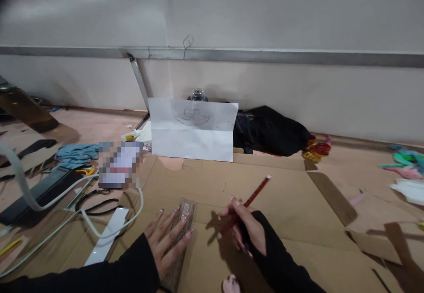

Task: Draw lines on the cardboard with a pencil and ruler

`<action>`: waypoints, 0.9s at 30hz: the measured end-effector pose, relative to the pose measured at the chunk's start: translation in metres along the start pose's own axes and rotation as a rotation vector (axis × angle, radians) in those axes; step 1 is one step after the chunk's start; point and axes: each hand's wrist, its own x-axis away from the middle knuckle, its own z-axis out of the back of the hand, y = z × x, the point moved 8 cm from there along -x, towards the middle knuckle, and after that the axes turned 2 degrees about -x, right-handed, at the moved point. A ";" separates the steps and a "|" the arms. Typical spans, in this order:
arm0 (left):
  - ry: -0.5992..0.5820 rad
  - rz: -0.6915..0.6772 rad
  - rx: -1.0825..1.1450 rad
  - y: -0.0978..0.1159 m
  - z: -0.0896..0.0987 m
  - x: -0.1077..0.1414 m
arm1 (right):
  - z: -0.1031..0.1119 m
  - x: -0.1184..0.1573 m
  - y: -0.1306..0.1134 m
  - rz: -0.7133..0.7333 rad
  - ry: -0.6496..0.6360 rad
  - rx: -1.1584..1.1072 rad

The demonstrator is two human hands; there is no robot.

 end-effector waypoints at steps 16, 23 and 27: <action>-0.011 -0.034 -0.048 -0.002 -0.001 -0.001 | -0.033 -0.010 -0.021 0.277 0.156 0.082; 0.218 0.022 0.040 0.017 0.005 0.007 | -0.030 -0.013 -0.019 0.347 0.130 0.077; 0.379 0.112 0.088 0.014 0.008 0.008 | -0.029 -0.012 -0.021 0.355 0.098 0.111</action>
